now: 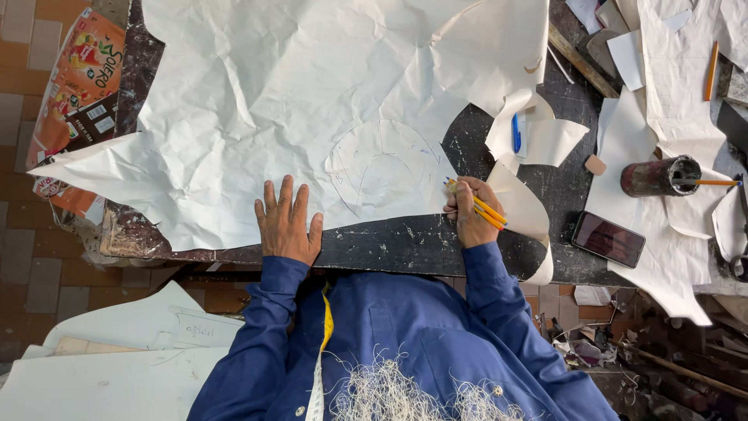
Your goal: The person aligns a small paper pattern piece on a large sheet of white paper and traces its outline with a pencil. They then add additional lines and markings to the traced shape.
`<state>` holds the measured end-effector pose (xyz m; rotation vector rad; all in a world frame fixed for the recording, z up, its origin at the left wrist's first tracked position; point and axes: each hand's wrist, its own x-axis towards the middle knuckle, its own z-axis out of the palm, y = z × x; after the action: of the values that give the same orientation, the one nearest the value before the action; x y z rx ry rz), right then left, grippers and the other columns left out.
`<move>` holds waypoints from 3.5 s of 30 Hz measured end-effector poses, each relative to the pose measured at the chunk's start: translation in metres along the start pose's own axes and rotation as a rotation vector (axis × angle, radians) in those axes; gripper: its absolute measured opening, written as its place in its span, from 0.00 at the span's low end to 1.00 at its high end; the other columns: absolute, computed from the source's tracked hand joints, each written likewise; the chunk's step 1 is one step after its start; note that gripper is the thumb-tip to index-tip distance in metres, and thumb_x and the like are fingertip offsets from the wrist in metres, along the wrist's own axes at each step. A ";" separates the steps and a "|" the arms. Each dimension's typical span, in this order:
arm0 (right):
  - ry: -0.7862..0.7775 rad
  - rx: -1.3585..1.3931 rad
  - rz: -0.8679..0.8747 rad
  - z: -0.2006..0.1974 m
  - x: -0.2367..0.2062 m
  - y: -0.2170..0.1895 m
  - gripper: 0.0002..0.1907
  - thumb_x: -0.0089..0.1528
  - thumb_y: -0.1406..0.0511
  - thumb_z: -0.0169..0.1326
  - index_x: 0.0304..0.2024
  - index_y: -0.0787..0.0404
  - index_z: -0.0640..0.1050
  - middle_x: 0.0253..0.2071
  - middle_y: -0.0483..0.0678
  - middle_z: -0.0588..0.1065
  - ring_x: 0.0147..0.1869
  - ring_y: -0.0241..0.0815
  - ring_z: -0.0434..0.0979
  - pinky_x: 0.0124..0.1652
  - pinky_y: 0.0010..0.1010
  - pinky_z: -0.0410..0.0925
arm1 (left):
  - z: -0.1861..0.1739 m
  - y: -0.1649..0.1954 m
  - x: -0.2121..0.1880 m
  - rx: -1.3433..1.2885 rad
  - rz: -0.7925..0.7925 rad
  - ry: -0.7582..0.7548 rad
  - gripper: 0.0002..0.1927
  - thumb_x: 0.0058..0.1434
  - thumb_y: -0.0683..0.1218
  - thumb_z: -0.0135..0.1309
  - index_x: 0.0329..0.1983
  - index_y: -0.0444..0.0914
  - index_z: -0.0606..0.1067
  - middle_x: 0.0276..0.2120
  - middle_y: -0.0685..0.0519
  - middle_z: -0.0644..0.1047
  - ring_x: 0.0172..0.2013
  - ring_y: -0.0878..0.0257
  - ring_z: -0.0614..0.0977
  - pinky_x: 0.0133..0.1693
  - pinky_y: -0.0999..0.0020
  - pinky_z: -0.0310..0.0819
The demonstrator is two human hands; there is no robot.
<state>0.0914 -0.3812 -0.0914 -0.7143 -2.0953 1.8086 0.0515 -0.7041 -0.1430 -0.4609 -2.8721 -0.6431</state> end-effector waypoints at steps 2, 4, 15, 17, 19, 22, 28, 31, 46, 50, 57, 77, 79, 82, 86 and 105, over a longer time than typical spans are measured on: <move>-0.033 -0.038 -0.029 0.003 0.005 -0.001 0.17 0.70 0.61 0.52 0.53 0.69 0.75 0.30 0.46 0.77 0.30 0.29 0.78 0.31 0.19 0.72 | 0.002 -0.001 0.000 -0.009 -0.007 0.000 0.30 0.69 0.57 0.45 0.70 0.38 0.68 0.74 0.42 0.59 0.75 0.37 0.51 0.69 0.31 0.42; -0.056 -0.087 -0.033 0.000 0.006 0.001 0.17 0.70 0.61 0.53 0.53 0.69 0.76 0.31 0.47 0.78 0.31 0.29 0.78 0.32 0.18 0.73 | 0.003 -0.002 0.001 -0.012 -0.010 -0.001 0.30 0.69 0.57 0.46 0.70 0.38 0.69 0.73 0.42 0.60 0.75 0.37 0.51 0.69 0.31 0.42; -0.073 -0.298 -0.121 -0.024 -0.005 0.004 0.16 0.66 0.66 0.57 0.55 0.66 0.77 0.41 0.50 0.82 0.42 0.34 0.82 0.44 0.23 0.74 | 0.007 -0.004 0.015 -0.013 -0.031 0.006 0.28 0.69 0.57 0.46 0.68 0.38 0.70 0.73 0.43 0.61 0.75 0.38 0.53 0.69 0.30 0.44; -0.091 -0.224 -0.091 -0.023 -0.003 0.001 0.17 0.65 0.67 0.58 0.55 0.66 0.77 0.41 0.51 0.82 0.41 0.34 0.81 0.43 0.23 0.73 | 0.007 -0.002 0.020 0.003 -0.037 -0.014 0.29 0.68 0.57 0.46 0.67 0.37 0.70 0.73 0.42 0.61 0.74 0.37 0.52 0.68 0.29 0.44; -0.092 -0.255 -0.162 -0.023 -0.001 -0.004 0.17 0.64 0.67 0.59 0.55 0.66 0.78 0.42 0.52 0.82 0.42 0.35 0.81 0.43 0.25 0.73 | 0.008 0.002 0.026 0.011 -0.031 -0.014 0.29 0.67 0.57 0.45 0.66 0.37 0.70 0.72 0.42 0.61 0.74 0.37 0.53 0.67 0.28 0.45; -0.098 -0.410 -0.302 -0.027 0.005 -0.014 0.17 0.63 0.68 0.61 0.53 0.66 0.79 0.43 0.52 0.82 0.42 0.36 0.83 0.43 0.26 0.74 | 0.008 0.006 0.033 0.024 -0.038 -0.010 0.29 0.67 0.57 0.45 0.66 0.37 0.70 0.72 0.43 0.62 0.74 0.37 0.54 0.67 0.29 0.46; -0.032 -0.335 -0.315 -0.052 0.026 -0.025 0.16 0.66 0.70 0.56 0.57 0.65 0.76 0.42 0.51 0.82 0.38 0.35 0.84 0.37 0.24 0.77 | 0.012 0.011 0.045 0.039 -0.043 -0.011 0.28 0.66 0.57 0.46 0.65 0.38 0.70 0.71 0.42 0.62 0.73 0.37 0.55 0.67 0.29 0.46; 0.014 -0.290 -0.392 -0.063 0.032 -0.025 0.15 0.71 0.71 0.51 0.60 0.67 0.74 0.42 0.52 0.81 0.41 0.36 0.83 0.40 0.24 0.77 | 0.012 0.009 0.045 0.035 -0.041 -0.018 0.28 0.65 0.56 0.47 0.65 0.38 0.70 0.71 0.41 0.62 0.73 0.37 0.55 0.67 0.29 0.46; -0.094 -0.518 -0.578 -0.052 0.018 -0.049 0.22 0.61 0.71 0.62 0.57 0.61 0.75 0.43 0.53 0.80 0.42 0.46 0.83 0.41 0.33 0.76 | 0.016 0.024 0.041 0.047 -0.028 0.018 0.27 0.66 0.56 0.48 0.65 0.38 0.71 0.71 0.40 0.64 0.74 0.36 0.57 0.68 0.27 0.48; -0.047 -0.513 -0.527 -0.063 0.011 -0.054 0.23 0.62 0.72 0.61 0.59 0.59 0.74 0.46 0.53 0.80 0.43 0.45 0.84 0.41 0.31 0.76 | 0.016 0.026 0.037 0.058 -0.016 0.009 0.28 0.68 0.57 0.46 0.66 0.38 0.70 0.71 0.40 0.64 0.75 0.37 0.56 0.67 0.26 0.47; -0.004 -0.525 -0.528 -0.072 -0.001 -0.048 0.22 0.61 0.72 0.61 0.59 0.61 0.75 0.48 0.54 0.80 0.49 0.45 0.84 0.45 0.31 0.78 | 0.017 0.025 0.031 0.067 -0.023 0.006 0.28 0.69 0.58 0.45 0.66 0.38 0.70 0.71 0.40 0.63 0.75 0.37 0.55 0.68 0.26 0.46; 0.128 -0.690 -0.500 -0.112 0.022 -0.032 0.23 0.62 0.70 0.61 0.60 0.62 0.75 0.49 0.56 0.79 0.49 0.46 0.84 0.44 0.33 0.78 | 0.020 0.019 0.030 0.065 -0.035 0.011 0.27 0.68 0.58 0.46 0.65 0.39 0.71 0.71 0.43 0.64 0.75 0.38 0.56 0.68 0.28 0.47; 0.125 -0.747 -0.529 -0.116 0.029 -0.024 0.24 0.62 0.69 0.62 0.60 0.63 0.74 0.49 0.56 0.79 0.50 0.47 0.83 0.45 0.33 0.78 | 0.021 0.020 0.031 0.069 -0.038 0.009 0.27 0.68 0.57 0.46 0.65 0.39 0.71 0.71 0.42 0.64 0.74 0.37 0.56 0.68 0.27 0.47; 0.160 -0.743 -0.547 -0.134 0.050 -0.009 0.22 0.64 0.71 0.61 0.61 0.62 0.73 0.51 0.57 0.79 0.53 0.50 0.83 0.45 0.31 0.78 | 0.022 0.021 0.032 0.064 -0.029 0.017 0.27 0.67 0.56 0.47 0.65 0.38 0.71 0.71 0.42 0.63 0.74 0.36 0.56 0.68 0.27 0.47; 0.238 -0.882 -0.333 -0.169 0.079 0.013 0.25 0.63 0.70 0.62 0.63 0.62 0.75 0.49 0.54 0.80 0.48 0.48 0.83 0.47 0.38 0.76 | 0.023 0.017 0.032 0.058 -0.031 0.014 0.28 0.67 0.56 0.48 0.65 0.38 0.71 0.72 0.42 0.63 0.74 0.35 0.56 0.68 0.27 0.47; 0.199 -0.963 -0.465 -0.160 0.045 -0.006 0.23 0.63 0.70 0.61 0.61 0.63 0.77 0.57 0.57 0.78 0.60 0.56 0.78 0.59 0.42 0.70 | 0.047 0.116 0.103 -0.099 0.308 -0.249 0.43 0.67 0.65 0.47 0.77 0.36 0.56 0.78 0.44 0.50 0.76 0.40 0.49 0.71 0.37 0.41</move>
<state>0.1355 -0.2234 -0.0624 -0.4851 -2.6328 0.4135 -0.0112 -0.5563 -0.1170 -1.0411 -2.9069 -0.7175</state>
